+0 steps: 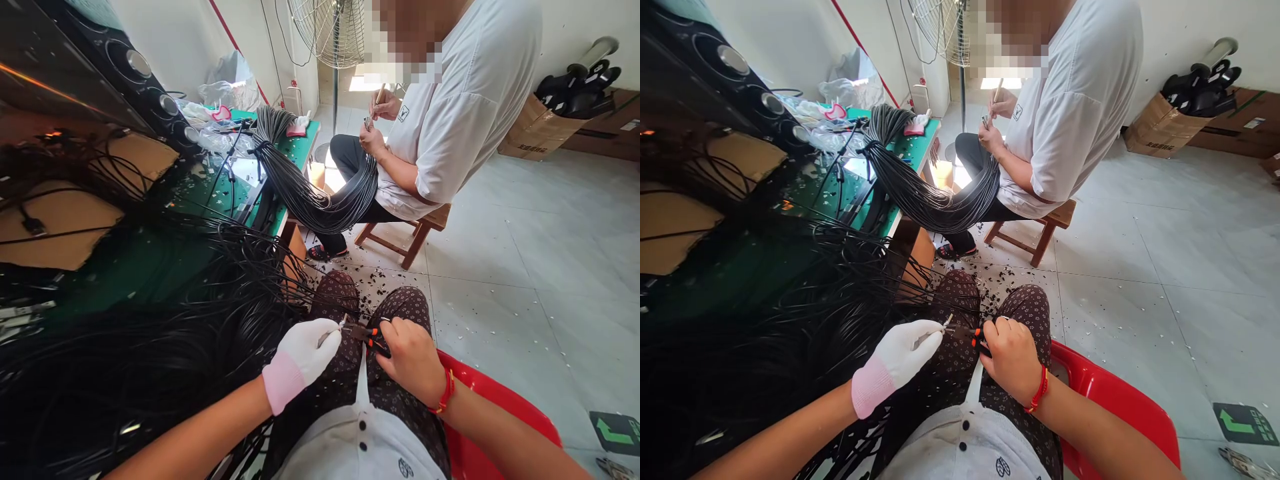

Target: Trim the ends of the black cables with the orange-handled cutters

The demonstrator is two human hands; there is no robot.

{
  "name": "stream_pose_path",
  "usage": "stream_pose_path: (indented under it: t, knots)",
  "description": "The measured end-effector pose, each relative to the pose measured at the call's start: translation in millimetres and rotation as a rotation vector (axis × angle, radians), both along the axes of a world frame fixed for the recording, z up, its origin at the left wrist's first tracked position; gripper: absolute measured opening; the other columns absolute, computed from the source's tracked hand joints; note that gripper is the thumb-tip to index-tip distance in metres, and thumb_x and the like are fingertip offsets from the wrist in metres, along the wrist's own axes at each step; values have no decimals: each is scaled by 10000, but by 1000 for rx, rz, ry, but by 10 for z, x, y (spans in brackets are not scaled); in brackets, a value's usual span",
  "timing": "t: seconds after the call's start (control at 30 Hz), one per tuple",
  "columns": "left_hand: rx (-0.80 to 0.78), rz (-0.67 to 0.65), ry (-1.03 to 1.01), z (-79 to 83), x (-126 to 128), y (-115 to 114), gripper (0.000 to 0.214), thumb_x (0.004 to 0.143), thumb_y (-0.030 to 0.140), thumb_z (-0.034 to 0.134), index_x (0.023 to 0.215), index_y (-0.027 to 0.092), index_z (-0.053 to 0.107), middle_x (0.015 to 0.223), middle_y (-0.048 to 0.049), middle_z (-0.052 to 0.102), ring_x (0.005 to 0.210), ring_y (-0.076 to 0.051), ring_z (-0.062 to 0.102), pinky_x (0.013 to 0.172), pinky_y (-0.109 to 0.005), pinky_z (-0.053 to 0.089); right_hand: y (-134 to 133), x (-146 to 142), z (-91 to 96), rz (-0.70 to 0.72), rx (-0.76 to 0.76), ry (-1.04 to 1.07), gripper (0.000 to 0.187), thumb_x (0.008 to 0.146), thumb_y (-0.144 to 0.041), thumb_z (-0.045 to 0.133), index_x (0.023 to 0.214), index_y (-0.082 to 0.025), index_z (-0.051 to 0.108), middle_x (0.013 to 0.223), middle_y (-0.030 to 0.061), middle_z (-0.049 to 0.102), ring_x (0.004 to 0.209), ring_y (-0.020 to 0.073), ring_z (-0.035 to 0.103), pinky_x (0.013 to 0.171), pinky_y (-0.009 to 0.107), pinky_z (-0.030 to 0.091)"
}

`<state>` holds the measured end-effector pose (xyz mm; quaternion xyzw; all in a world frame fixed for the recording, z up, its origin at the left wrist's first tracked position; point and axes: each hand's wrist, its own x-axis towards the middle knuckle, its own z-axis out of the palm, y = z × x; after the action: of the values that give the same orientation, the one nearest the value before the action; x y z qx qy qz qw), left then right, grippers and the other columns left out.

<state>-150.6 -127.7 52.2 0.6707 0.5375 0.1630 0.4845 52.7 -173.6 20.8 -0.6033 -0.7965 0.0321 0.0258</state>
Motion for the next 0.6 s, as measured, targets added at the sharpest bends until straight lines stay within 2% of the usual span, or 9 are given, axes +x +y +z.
stream_pose_path:
  t: [0.2,0.33,0.47,0.6]
  knots:
    - [-24,29,-18,-2,-4,3,308,787,363,468,665,159,664,579,2,588,567,-138,509,537,-218,398,2,33,-20,6,-55,50,163,716,-229,657,780,-200,510,718,17,551,655,180,503,585,292,297]
    - [-4,-2,-37,14,4,13,307,805,354,451,726,166,680,613,-5,604,606,-149,524,590,-232,417,34,65,12,-42,-126,419,37,767,-198,530,789,-191,502,737,12,560,671,159,510,620,264,357]
    - [-28,-136,-42,18,8,27,313,836,303,413,740,155,671,657,-11,612,620,-143,524,601,-233,406,133,14,51,-145,-205,809,132,781,-161,422,872,-180,515,810,23,574,732,149,524,683,251,405]
    - [-15,-195,-46,-2,-4,34,296,843,272,409,704,146,637,633,2,574,589,-128,490,566,-228,374,214,-99,13,-130,-346,961,185,774,-233,512,946,-175,546,861,24,602,765,149,540,711,253,419]
